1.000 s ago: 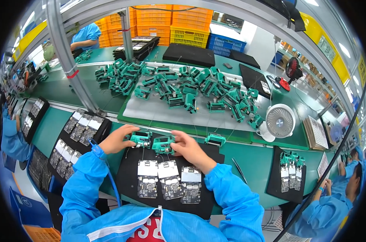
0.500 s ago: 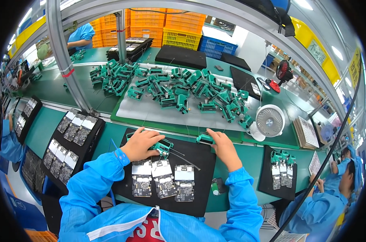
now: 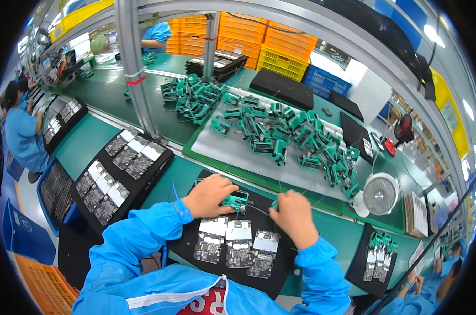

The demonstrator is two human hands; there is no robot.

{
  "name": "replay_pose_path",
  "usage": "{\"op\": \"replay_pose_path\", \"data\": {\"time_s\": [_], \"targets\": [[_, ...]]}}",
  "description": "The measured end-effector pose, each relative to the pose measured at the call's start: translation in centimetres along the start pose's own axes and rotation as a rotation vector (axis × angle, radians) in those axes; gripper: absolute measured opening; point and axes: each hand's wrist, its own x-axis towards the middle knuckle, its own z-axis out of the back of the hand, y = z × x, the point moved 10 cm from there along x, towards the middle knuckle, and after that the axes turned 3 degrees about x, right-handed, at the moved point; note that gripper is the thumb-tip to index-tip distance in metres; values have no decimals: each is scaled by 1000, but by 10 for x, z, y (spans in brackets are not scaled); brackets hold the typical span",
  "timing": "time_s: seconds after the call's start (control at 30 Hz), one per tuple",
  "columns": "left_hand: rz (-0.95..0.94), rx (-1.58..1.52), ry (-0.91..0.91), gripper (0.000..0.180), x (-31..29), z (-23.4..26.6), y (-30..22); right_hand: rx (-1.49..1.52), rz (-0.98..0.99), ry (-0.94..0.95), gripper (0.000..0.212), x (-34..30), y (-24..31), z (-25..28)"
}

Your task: The person assembles circuit boards by hand, placing green housings and electronic components onto them.

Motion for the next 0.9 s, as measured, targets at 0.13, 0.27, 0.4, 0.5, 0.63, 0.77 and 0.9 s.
{"op": "replay_pose_path", "data": {"time_s": [0.13,0.27,0.4,0.5,0.63,0.77,0.9], "targets": [[-53,48,-107,58,-1,11,-11,266,147,-126,16,27,24,-14],[1,88,4,69,-12,1,-8,362,74,137,22,77,23,5],[10,31,43,72,-13,-1,-4,551,171,284,39,173,50,5],[18,-3,28,76,-17,-2,-1,498,352,233,62,266,92,-11],[-17,-55,76,80,-21,-8,-5,296,385,211,98,390,124,-68],[-55,-26,56,45,-22,-5,-6,132,221,373,125,457,137,-126],[-15,23,75,27,-28,-3,2,50,169,541,137,483,132,-140]]}}
